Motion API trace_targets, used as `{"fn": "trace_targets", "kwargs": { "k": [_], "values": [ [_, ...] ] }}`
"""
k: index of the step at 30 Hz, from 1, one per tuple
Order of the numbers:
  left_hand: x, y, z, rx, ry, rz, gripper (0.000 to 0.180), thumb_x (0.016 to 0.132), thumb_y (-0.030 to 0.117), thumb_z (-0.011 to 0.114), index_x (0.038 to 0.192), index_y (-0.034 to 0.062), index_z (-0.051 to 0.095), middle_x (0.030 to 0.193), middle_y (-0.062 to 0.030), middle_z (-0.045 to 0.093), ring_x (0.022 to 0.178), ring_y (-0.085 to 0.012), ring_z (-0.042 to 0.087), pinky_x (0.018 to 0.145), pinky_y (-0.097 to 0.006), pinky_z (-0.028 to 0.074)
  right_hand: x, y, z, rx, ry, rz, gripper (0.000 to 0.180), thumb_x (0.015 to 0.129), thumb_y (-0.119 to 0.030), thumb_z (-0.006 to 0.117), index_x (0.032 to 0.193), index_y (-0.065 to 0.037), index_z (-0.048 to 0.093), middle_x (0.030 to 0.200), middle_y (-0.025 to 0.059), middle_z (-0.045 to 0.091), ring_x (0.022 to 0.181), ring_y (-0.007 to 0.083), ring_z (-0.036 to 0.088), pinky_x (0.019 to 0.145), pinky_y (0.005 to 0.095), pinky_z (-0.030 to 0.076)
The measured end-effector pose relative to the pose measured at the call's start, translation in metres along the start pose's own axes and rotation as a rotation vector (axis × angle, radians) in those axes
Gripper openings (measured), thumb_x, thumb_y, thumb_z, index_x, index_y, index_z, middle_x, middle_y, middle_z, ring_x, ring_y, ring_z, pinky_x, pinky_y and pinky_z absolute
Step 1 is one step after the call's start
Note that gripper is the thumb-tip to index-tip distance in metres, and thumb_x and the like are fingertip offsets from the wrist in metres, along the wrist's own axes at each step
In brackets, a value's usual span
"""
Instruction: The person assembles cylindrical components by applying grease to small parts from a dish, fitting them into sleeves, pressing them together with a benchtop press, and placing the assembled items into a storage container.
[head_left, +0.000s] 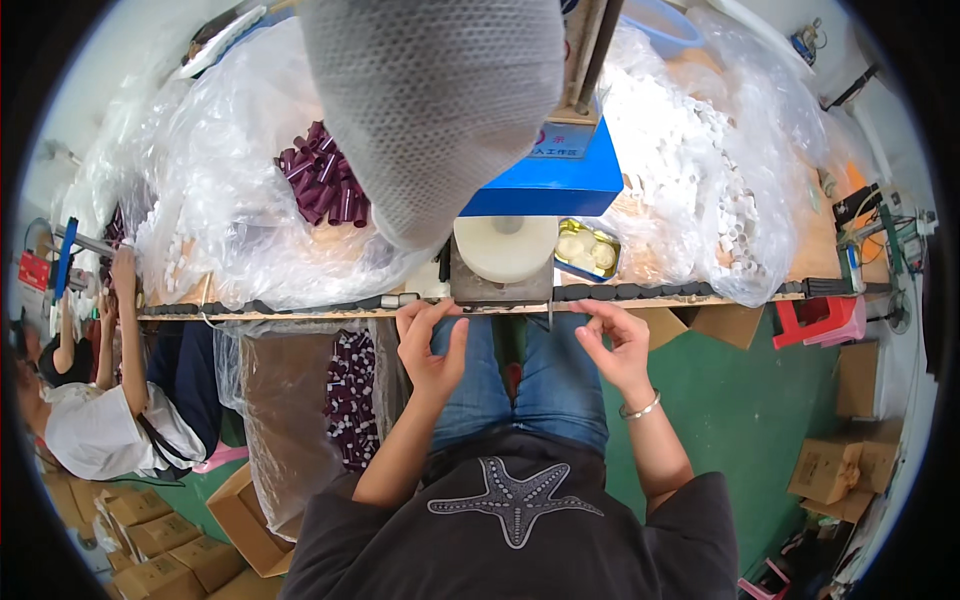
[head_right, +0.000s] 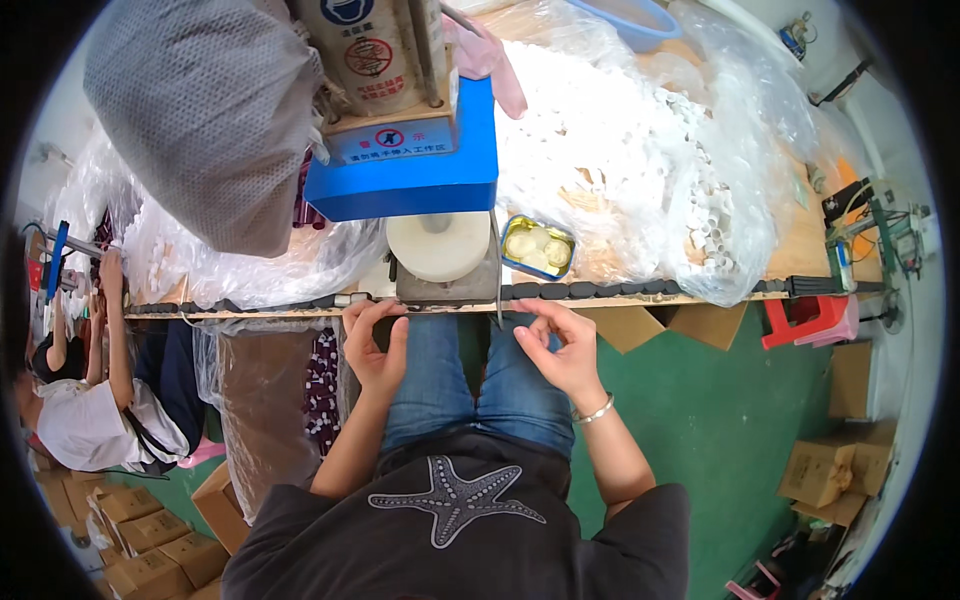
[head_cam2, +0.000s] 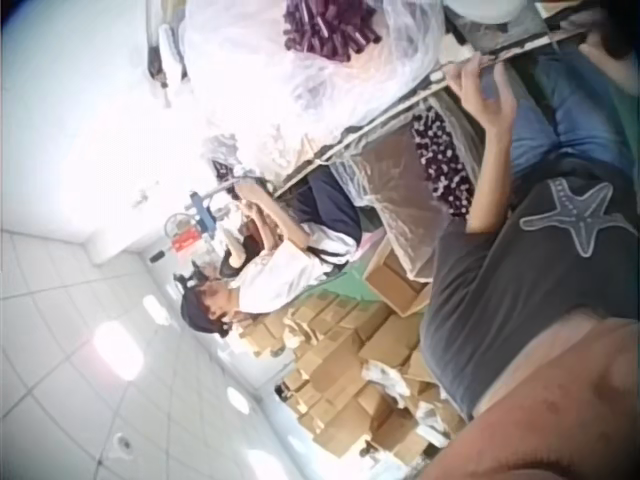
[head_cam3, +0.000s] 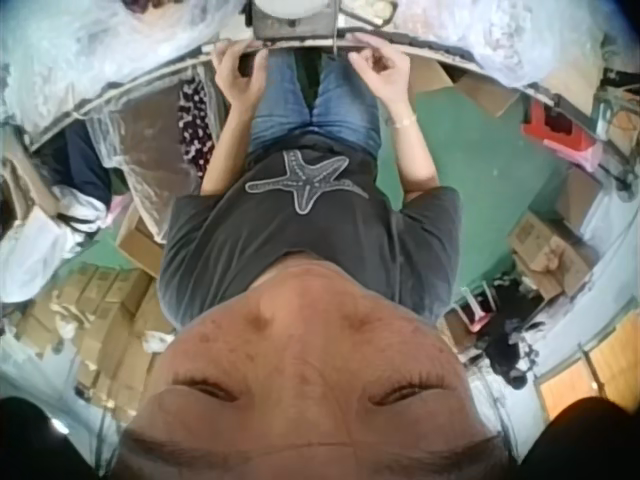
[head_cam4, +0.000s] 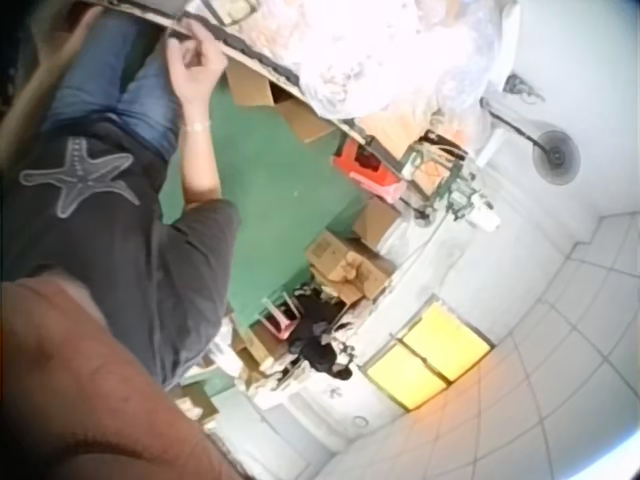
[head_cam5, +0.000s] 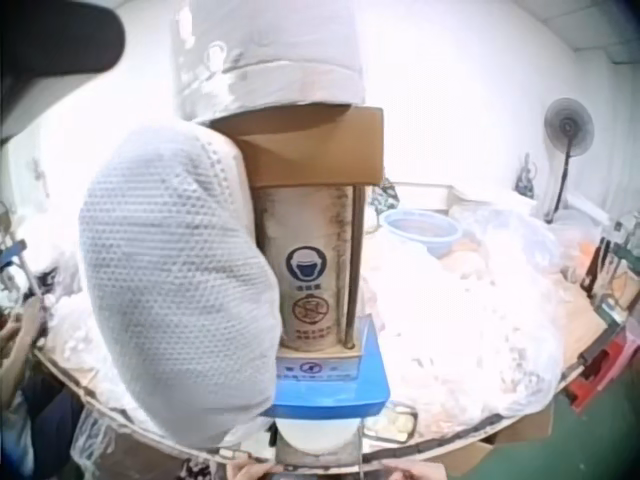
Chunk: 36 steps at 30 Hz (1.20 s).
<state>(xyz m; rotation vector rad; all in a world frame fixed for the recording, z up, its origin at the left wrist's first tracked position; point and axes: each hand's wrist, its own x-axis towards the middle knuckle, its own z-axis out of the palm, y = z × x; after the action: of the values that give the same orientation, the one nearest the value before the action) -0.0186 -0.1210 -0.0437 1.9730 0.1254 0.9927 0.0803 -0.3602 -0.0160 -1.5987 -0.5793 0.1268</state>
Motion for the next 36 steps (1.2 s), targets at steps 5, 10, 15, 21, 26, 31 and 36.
{"fn": "trace_targets", "kwargs": {
  "k": [5,10,15,21,26,31,36],
  "values": [
    [0.021,0.012,0.016,0.036,-0.041,0.009,0.034,0.076,-0.005,0.071,0.109,-0.0039,0.063,0.097,-0.0087,0.067,0.097,-0.0235,0.052,0.09,-0.034,0.043,0.022,-0.007,-0.018,-0.212,0.138,-0.186,0.017,0.082,0.001,0.069,0.099,0.0,0.07,0.086,0.0038,0.071,0.063,0.0031,0.054,0.057,0.0191,0.044],
    [0.053,0.015,0.035,0.136,-0.243,-0.005,0.032,0.077,0.007,0.073,0.109,0.0029,0.066,0.108,-0.009,0.066,0.093,-0.0274,0.055,0.09,-0.039,0.037,0.128,0.008,-0.067,-0.503,0.333,-0.14,0.014,0.086,-0.005,0.067,0.097,0.002,0.069,0.068,0.0091,0.065,0.057,0.0111,0.057,0.055,0.0251,0.046],
    [0.053,0.007,0.041,-0.236,-0.057,-0.09,0.021,0.079,0.005,0.072,0.1,0.0025,0.067,0.091,-0.0114,0.066,0.085,-0.0249,0.059,0.081,-0.033,0.042,0.185,0.067,-0.082,-1.1,0.027,-0.154,0.024,0.076,-0.021,0.074,0.086,0.0,0.068,0.08,0.0199,0.068,0.077,0.0378,0.067,0.072,0.046,0.054],
    [0.058,0.037,-0.048,0.094,-0.277,-0.22,0.024,0.079,0.013,0.074,0.099,0.0023,0.067,0.081,-0.0126,0.065,0.076,-0.0294,0.061,0.071,-0.037,0.047,0.184,0.045,-0.064,-1.315,-0.044,-0.122,0.031,0.073,-0.027,0.078,0.078,-0.001,0.062,0.082,0.0205,0.066,0.077,0.0367,0.066,0.071,0.0456,0.053],
    [0.014,-0.001,-0.176,0.798,-0.92,-0.542,0.028,0.08,0.029,0.071,0.094,0.0048,0.07,0.075,-0.0169,0.067,0.074,-0.0349,0.066,0.068,-0.044,0.052,0.182,0.054,-0.079,-1.163,-0.047,-0.119,0.027,0.075,-0.023,0.076,0.085,0.0,0.065,0.084,0.0209,0.067,0.078,0.0381,0.066,0.072,0.0462,0.053],
    [0.063,0.007,-0.162,0.554,-0.362,-0.456,0.03,0.08,0.026,0.073,0.096,0.0011,0.069,0.074,-0.0157,0.067,0.072,-0.0349,0.066,0.066,-0.041,0.051,0.161,0.033,-0.081,-0.764,0.189,0.081,0.023,0.082,-0.006,0.071,0.104,-0.002,0.069,0.078,0.0091,0.068,0.067,0.0161,0.064,0.065,0.0279,0.052],
    [0.141,-0.083,-0.081,0.644,0.057,-0.078,0.029,0.083,0.021,0.07,0.104,0.001,0.065,0.093,-0.0196,0.068,0.086,-0.0381,0.061,0.076,-0.045,0.049,0.126,0.019,-0.02,0.008,0.069,0.003,0.014,0.087,-0.002,0.068,0.1,-0.005,0.069,0.084,-0.0031,0.06,0.077,0.0063,0.056,0.071,0.0213,0.047]
  ]
}}
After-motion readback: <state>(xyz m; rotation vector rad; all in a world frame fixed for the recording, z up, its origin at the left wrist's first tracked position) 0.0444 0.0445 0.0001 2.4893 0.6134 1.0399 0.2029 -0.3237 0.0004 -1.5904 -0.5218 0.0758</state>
